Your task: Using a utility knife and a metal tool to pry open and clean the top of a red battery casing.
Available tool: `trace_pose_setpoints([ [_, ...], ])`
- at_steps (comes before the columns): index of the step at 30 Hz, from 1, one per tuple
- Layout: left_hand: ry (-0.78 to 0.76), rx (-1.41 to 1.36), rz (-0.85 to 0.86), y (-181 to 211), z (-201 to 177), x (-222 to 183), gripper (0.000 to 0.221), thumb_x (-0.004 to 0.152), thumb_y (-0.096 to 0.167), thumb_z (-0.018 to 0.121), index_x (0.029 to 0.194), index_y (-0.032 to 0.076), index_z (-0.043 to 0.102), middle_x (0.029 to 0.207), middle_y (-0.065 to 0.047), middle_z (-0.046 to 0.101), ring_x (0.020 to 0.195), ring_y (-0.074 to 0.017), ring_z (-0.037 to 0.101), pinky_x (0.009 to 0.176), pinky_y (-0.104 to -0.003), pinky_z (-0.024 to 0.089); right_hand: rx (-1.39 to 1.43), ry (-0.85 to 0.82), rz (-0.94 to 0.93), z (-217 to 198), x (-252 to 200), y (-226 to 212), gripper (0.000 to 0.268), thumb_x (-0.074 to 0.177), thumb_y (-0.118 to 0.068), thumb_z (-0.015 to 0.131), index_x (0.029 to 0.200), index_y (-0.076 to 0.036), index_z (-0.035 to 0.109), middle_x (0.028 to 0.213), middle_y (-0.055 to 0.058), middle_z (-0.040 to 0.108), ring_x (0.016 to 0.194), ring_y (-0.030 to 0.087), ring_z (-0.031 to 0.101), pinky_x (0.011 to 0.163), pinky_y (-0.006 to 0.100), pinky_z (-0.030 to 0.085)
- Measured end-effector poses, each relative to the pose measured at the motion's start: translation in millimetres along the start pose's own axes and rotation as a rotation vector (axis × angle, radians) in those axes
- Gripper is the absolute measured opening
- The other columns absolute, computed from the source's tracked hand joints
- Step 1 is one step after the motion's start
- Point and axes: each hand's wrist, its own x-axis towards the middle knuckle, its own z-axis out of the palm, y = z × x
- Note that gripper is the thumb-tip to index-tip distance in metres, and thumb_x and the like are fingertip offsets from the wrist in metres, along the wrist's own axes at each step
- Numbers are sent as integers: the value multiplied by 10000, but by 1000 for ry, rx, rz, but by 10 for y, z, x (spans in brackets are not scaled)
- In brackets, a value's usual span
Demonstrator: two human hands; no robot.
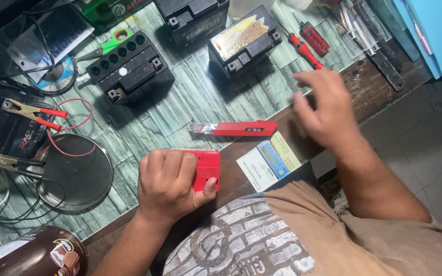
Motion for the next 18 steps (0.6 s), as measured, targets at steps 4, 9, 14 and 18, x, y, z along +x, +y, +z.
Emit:
trace_pose_setpoints([
  [4,-70,28,35,33,-167,120,493,1000,508,399,800,89,565,785,-97,519,669,-284,457,610,-414,359,-241,49,203,-479,-114,522,240,1087,-44,529,1253,74,656,1151,230,668,1075,349,592,898,487,470],
  [9,-95,2,29,27,-165,151,468,971,515,426,745,115,515,740,-88,493,621,-285,427,579,-422,307,-463,163,182,-731,-572,1676,218,1087,87,608,1275,127,712,1179,264,682,903,322,617,801,432,521],
  [14,-95,14,26,23,-146,151,487,973,538,414,735,119,488,710,-77,440,605,-272,397,571,-415,296,-427,95,137,-749,-387,1893,292,1109,82,656,1381,161,729,1248,311,701,1057,430,668,916,505,543],
  [18,-115,21,26,25,-153,154,509,973,560,405,745,112,486,726,-84,434,614,-282,391,586,-432,290,-604,23,143,-659,-252,2225,303,1085,-79,844,1372,12,815,1148,168,787,1015,387,695,838,491,564],
])
